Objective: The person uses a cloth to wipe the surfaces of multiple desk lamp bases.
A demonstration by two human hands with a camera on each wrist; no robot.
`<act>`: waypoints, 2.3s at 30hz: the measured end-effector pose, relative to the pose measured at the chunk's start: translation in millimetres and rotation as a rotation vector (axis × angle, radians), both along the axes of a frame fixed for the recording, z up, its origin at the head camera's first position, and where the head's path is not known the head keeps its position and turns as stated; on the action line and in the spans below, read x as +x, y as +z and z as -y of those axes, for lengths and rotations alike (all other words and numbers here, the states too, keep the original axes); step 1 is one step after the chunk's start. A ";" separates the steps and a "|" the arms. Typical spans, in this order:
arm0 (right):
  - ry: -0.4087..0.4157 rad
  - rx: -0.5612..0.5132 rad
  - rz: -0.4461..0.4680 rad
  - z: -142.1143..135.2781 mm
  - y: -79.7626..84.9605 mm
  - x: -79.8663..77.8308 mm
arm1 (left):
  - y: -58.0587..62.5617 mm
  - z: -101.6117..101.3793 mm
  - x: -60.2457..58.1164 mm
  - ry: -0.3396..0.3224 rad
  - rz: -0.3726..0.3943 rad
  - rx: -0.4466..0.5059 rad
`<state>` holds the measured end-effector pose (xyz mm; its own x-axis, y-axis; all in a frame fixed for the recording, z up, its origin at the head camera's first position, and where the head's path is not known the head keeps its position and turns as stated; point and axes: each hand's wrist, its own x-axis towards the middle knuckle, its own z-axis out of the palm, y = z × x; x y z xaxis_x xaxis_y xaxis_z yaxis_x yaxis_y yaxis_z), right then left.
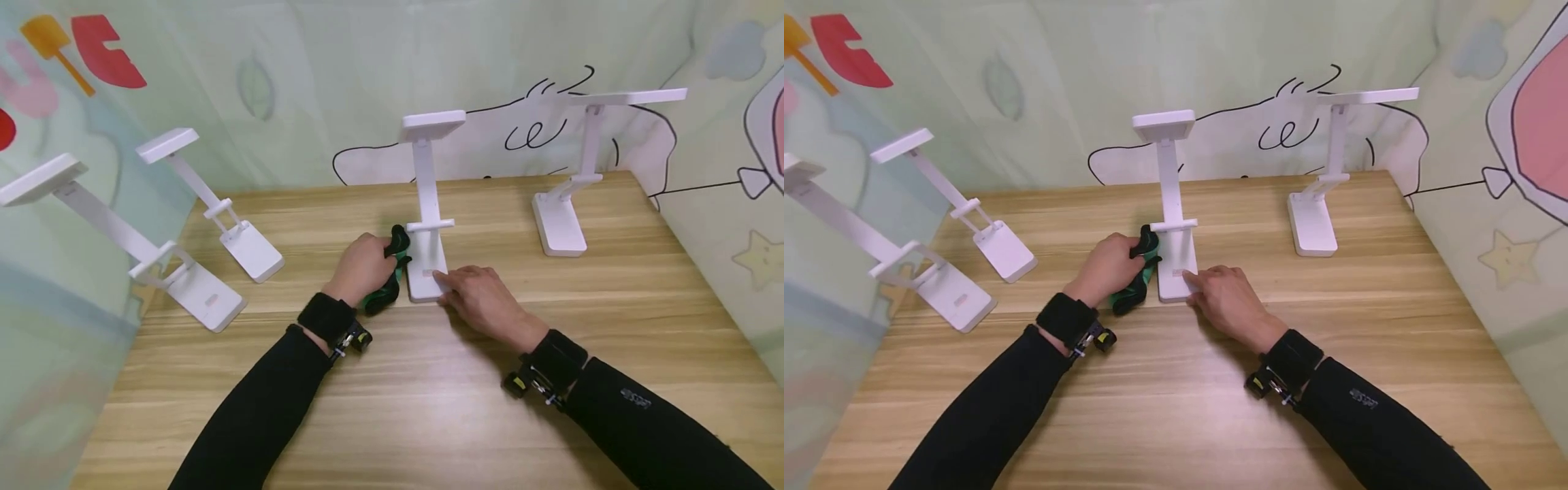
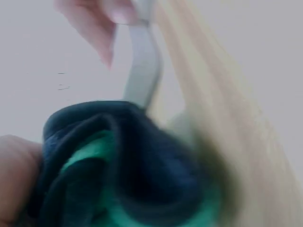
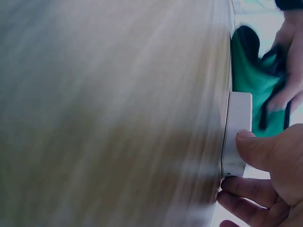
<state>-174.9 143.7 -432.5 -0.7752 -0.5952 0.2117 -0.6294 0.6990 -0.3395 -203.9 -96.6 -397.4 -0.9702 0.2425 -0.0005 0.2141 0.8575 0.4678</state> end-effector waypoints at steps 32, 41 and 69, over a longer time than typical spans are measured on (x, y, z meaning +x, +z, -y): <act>-0.050 0.000 -0.002 2.2 -3.0 2.1 | 9.3 -13.8 36.8 -0.091 -0.106 -0.198; -0.052 0.017 -0.019 6.1 -4.3 3.3 | -12.8 -34.4 7.1 -0.237 -0.368 -0.426; -0.091 0.034 -0.073 5.6 -3.7 -10.9 | -8.6 -4.5 42.4 -0.190 -0.193 -0.107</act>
<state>-185.8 138.0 -436.1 -0.8099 -0.5305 0.2503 -0.5846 0.7648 -0.2706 -161.5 -92.1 -406.0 -0.8917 0.4288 0.1446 0.4524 0.8356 0.3116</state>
